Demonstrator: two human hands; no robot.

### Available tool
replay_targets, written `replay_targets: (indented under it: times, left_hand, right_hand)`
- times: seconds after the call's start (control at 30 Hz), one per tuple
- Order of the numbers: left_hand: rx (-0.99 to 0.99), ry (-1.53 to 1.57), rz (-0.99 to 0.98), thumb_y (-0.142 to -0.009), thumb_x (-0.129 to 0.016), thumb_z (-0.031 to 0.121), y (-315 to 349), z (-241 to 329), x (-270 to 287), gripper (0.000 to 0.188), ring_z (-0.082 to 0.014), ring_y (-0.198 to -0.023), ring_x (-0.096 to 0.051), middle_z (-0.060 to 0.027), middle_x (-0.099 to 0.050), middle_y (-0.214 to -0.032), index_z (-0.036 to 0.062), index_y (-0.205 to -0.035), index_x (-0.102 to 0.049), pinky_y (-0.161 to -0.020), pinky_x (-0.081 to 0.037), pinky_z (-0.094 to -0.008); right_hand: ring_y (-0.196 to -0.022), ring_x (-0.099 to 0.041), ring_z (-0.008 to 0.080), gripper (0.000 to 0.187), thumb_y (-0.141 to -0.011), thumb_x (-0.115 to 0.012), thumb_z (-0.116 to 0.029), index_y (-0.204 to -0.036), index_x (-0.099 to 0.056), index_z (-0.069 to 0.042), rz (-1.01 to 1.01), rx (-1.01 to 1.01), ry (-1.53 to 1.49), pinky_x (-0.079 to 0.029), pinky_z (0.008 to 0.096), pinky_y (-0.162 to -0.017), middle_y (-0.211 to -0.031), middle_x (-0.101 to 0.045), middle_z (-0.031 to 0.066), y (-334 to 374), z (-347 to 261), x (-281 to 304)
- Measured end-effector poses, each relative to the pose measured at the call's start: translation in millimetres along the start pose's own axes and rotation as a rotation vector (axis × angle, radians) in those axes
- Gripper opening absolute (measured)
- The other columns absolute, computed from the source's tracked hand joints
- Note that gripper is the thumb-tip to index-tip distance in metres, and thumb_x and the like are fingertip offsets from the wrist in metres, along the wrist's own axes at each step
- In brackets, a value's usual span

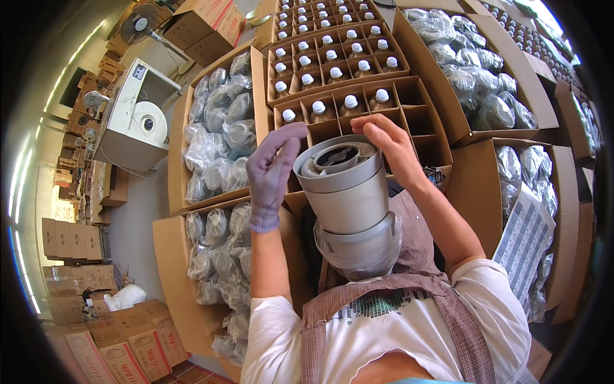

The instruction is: The person assembles insulated flasks by inserting glass liners into plastic outer casings, attaching labels, and fitting lid components before placing the completed items into a shipping box.

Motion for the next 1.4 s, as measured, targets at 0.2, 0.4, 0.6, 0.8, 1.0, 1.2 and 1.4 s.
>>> replay_targets:
  times: [0.2, 0.4, 0.6, 0.8, 1.0, 1.2, 1.4]
  left_hand:
    - [0.302, -0.057, -0.902, -0.091, -0.070, 0.007, -17, -14, -59, 0.035, -0.0078, -0.098, -0.062, -0.0038, -0.068, -0.114, 0.0036, -0.126, -0.068, -0.083, -0.051, -0.0228]
    - [0.398, -0.119, -1.195, -0.084, -0.069, 0.002, -25, -13, -80, 0.043, -0.0199, -0.117, -0.060, -0.0090, -0.061, -0.135, 0.0062, -0.127, -0.068, -0.102, -0.047, -0.0334]
    - [0.146, -0.170, -1.266, -0.079, -0.064, -0.005, -32, -10, -88, 0.047, -0.0227, -0.122, -0.059, -0.0118, -0.061, -0.136, 0.0050, -0.125, -0.069, -0.105, -0.048, -0.0338]
    - [-0.069, -0.207, -1.229, -0.078, -0.062, -0.010, -26, -7, -92, 0.050, -0.0218, -0.115, -0.063, -0.0107, -0.067, -0.122, 0.0064, -0.125, -0.068, -0.099, -0.051, -0.0339]
    - [-0.037, -0.166, -1.294, -0.076, -0.068, -0.007, -26, -2, -91, 0.049, -0.0225, -0.110, -0.065, -0.0115, -0.069, -0.117, 0.0063, -0.123, -0.069, -0.097, -0.051, -0.0353]
    - [-0.104, -0.203, -1.431, -0.081, -0.073, 0.003, -24, 8, -103, 0.044, -0.0263, -0.113, -0.064, -0.0111, -0.068, -0.121, 0.0076, -0.124, -0.070, -0.102, -0.048, -0.0372]
    - [-0.500, -0.117, -1.474, -0.084, -0.078, 0.018, -24, 22, -121, 0.040, -0.0278, -0.106, -0.068, -0.0095, -0.072, -0.112, 0.0096, -0.122, -0.070, -0.094, -0.054, -0.0386]
  right_hand:
    - [-0.107, -0.055, 0.0249, 0.029, -0.092, -0.068, -0.030, -0.094, -0.068, -0.001, -0.047, 0.363, 0.179, -0.042, 0.0375, -0.095, -0.114, -0.062, 0.0132, 31, -37, -30]
    - [-0.100, -0.053, 0.0210, 0.025, -0.090, -0.069, -0.027, -0.089, -0.069, -0.002, -0.003, 0.348, 0.117, -0.042, 0.0354, -0.091, -0.099, -0.060, 0.0083, 35, -38, -15]
    - [-0.096, -0.052, 0.0152, 0.016, -0.088, -0.066, -0.017, -0.084, -0.064, -0.002, 0.007, 0.238, -0.107, -0.041, 0.0304, -0.089, -0.100, -0.057, 0.0048, 18, -13, -3]
    - [-0.095, -0.059, 0.0165, 0.040, -0.079, -0.042, -0.016, -0.108, -0.061, 0.003, -0.207, -0.356, -0.545, -0.049, 0.0263, -0.087, -0.106, -0.060, 0.0103, -7, 49, -33]
    - [-0.086, -0.062, 0.0171, 0.031, -0.072, -0.047, -0.014, -0.090, -0.065, 0.006, -0.430, -0.428, -0.664, -0.050, 0.0247, -0.084, -0.095, -0.065, 0.0104, -28, 76, -64]
    - [-0.087, -0.065, 0.0171, 0.030, -0.067, -0.053, -0.004, -0.087, -0.071, 0.009, -0.546, -0.399, -0.780, -0.053, 0.0249, -0.086, -0.100, -0.071, 0.0152, -36, 87, -73]
    - [-0.098, -0.065, 0.0200, 0.006, -0.078, -0.074, -0.008, -0.079, -0.070, -0.004, -0.625, -0.101, -0.692, -0.052, 0.0332, -0.092, -0.105, -0.070, 0.0115, -40, 91, -62]
Point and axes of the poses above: each hand's wrist, its own y-axis away from the middle knuckle, its own x-axis out of the back of the hand, z = x × y, the point moved 10 cm from there along -y, towards the middle knuckle
